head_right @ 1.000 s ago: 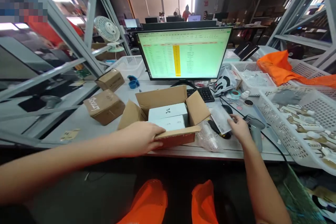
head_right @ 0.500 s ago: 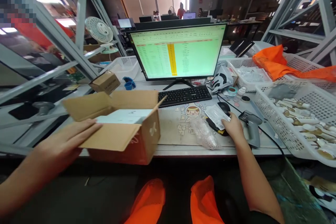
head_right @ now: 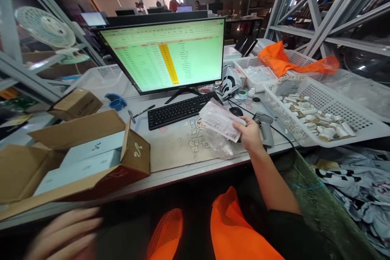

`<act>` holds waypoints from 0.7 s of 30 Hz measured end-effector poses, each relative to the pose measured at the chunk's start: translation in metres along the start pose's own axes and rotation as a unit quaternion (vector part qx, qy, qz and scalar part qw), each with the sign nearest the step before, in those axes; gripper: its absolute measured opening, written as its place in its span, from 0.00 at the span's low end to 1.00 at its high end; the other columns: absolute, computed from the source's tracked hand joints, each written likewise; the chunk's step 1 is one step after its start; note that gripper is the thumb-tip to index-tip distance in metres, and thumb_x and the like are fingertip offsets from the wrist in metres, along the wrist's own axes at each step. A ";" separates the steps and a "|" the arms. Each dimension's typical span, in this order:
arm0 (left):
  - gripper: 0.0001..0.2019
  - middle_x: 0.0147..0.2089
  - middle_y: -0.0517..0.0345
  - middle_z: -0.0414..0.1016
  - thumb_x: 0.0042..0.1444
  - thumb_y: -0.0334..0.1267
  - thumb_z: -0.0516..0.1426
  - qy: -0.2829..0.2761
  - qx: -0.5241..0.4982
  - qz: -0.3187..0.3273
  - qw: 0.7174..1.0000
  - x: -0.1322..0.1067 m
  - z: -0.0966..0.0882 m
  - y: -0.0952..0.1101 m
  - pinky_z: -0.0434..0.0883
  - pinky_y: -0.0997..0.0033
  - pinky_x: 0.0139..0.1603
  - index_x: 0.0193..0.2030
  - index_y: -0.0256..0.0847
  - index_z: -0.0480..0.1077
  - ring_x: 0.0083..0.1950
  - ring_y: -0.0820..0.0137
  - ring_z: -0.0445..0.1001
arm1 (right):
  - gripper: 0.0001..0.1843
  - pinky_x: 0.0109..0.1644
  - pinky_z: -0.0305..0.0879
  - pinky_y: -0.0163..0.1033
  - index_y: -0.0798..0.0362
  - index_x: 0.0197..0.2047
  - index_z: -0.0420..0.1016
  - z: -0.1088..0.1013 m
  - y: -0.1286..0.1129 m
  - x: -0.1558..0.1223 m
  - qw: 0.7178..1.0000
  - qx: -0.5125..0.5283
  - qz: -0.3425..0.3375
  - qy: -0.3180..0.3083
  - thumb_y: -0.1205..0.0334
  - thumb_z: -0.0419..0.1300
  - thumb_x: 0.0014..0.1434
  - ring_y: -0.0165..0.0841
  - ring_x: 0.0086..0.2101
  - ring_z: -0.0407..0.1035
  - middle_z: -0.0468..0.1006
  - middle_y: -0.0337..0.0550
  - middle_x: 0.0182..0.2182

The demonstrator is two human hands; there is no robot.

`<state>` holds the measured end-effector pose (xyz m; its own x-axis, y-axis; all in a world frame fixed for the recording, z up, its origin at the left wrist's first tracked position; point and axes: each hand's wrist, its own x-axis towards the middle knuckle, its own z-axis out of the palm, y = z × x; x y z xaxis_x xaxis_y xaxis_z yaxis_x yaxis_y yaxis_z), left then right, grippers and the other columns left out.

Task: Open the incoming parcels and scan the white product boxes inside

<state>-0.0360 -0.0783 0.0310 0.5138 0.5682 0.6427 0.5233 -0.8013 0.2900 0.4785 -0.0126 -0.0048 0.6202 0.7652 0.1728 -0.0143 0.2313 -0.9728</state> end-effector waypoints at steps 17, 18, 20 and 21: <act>0.27 0.39 0.50 0.80 0.46 0.54 0.72 0.003 -0.593 -0.412 0.692 0.125 0.209 0.057 0.77 0.69 0.32 0.44 0.35 0.74 0.33 0.65 0.81 | 0.35 0.66 0.53 0.69 0.64 0.57 0.76 -0.121 0.001 0.006 0.844 -0.516 -0.045 0.142 0.42 0.63 0.60 0.66 0.60 0.61 0.70 0.71 0.56; 0.28 0.39 0.50 0.81 0.45 0.55 0.72 0.009 -0.584 -0.414 0.698 0.127 0.210 0.054 0.78 0.68 0.34 0.43 0.34 0.75 0.33 0.64 0.81 | 0.34 0.65 0.54 0.71 0.66 0.53 0.77 -0.139 0.009 0.022 0.838 -0.530 0.034 0.126 0.42 0.67 0.57 0.69 0.59 0.62 0.71 0.74 0.54; 0.28 0.40 0.48 0.81 0.45 0.57 0.72 0.013 -0.564 -0.412 0.716 0.131 0.212 0.048 0.79 0.66 0.36 0.41 0.35 0.75 0.35 0.62 0.82 | 0.29 0.61 0.60 0.69 0.63 0.42 0.78 -0.156 0.024 0.046 0.843 -0.517 0.122 0.085 0.45 0.73 0.50 0.70 0.54 0.67 0.75 0.72 0.45; 0.27 0.40 0.48 0.82 0.45 0.57 0.72 0.011 -0.552 -0.408 0.728 0.133 0.214 0.045 0.79 0.65 0.38 0.40 0.35 0.76 0.35 0.61 0.82 | 0.26 0.60 0.62 0.68 0.60 0.37 0.77 -0.157 0.029 0.053 0.852 -0.502 0.132 0.070 0.47 0.75 0.46 0.69 0.52 0.68 0.76 0.69 0.41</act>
<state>0.2013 0.0009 -0.0219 0.3209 0.9455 -0.0544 -0.2223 0.1310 0.9661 0.6340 -0.0592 -0.0485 0.7878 0.6155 -0.0248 0.4662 -0.6221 -0.6290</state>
